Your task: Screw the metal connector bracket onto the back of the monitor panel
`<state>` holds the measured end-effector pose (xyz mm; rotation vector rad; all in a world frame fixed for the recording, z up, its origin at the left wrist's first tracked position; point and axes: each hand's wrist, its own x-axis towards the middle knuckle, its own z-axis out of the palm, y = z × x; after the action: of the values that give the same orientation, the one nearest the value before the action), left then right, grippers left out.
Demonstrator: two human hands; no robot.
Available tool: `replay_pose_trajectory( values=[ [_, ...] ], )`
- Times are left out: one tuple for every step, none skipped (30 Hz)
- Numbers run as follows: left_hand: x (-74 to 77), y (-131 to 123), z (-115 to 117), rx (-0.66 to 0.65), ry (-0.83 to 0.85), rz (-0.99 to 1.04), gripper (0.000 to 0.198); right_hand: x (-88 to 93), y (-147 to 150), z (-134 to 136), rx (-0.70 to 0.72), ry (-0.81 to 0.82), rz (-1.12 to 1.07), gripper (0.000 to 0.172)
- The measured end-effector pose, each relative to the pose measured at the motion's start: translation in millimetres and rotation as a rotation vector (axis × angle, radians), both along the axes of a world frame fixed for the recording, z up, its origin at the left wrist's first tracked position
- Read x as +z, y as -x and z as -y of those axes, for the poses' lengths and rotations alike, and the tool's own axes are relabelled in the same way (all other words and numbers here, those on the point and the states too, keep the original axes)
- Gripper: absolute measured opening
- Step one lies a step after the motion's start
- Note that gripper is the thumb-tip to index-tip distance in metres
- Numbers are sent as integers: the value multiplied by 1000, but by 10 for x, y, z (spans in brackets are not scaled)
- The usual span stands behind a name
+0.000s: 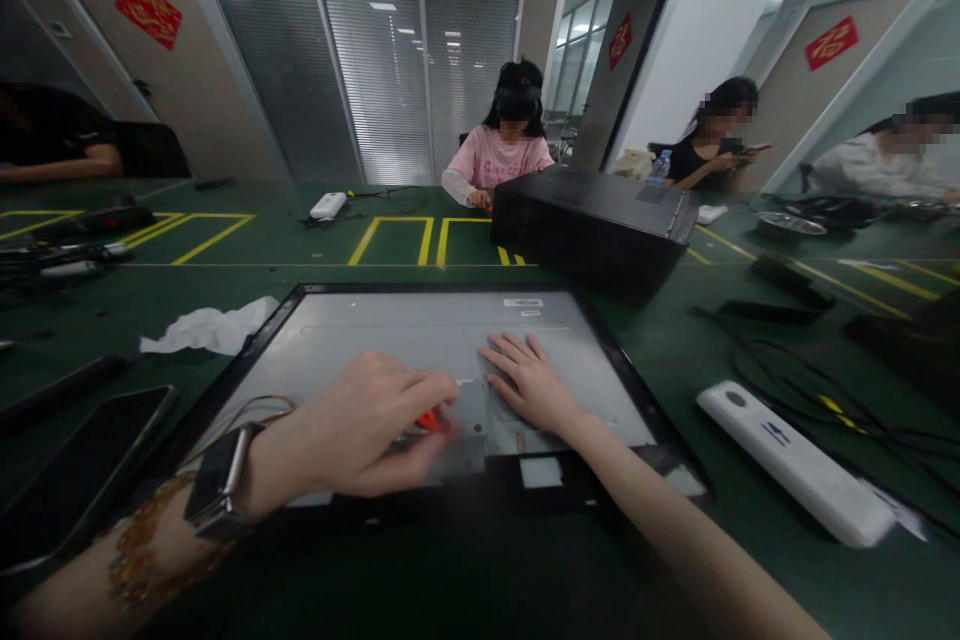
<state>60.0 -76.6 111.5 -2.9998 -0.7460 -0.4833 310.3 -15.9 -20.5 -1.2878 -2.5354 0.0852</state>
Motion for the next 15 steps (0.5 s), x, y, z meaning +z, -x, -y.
replay_pose_trajectory(
  values=[
    [14,0,11,-7,20,-5,10,2,1,0,-1,2,3,45],
    [23,-1,19,-10,32,-9,12,5,3,1,-3,4,6,45],
    [26,-3,24,-8,33,-11,13,7,4,2,-5,6,8,45],
    [23,-6,26,-1,28,-14,12,10,6,3,-7,6,8,45],
    [15,-9,25,7,15,-15,11,12,6,5,-7,7,8,45],
    [4,-12,21,13,-5,-12,10,14,7,6,-8,7,8,45],
    [-12,-15,15,15,-32,-6,12,15,7,7,-8,9,8,45],
    [-29,-17,7,13,-60,3,16,16,6,7,-9,12,10,45],
    [-48,-18,-1,11,-84,13,21,16,4,6,-8,16,11,45],
    [-66,-18,-9,9,-103,25,25,15,2,5,-8,19,11,45],
    [-83,-18,-17,9,-116,40,29,13,0,3,-8,22,12,45],
    [-97,-17,-24,8,-128,57,34,11,-2,0,-8,23,12,45],
    [-108,-15,-30,9,-146,75,38,9,-3,-2,-9,24,14,45],
    [-115,-14,-34,12,-171,93,43,7,-4,-3,-10,24,15,45],
    [-116,-13,-37,19,-204,110,48,4,-3,-4,-11,22,16,45]
  ],
)
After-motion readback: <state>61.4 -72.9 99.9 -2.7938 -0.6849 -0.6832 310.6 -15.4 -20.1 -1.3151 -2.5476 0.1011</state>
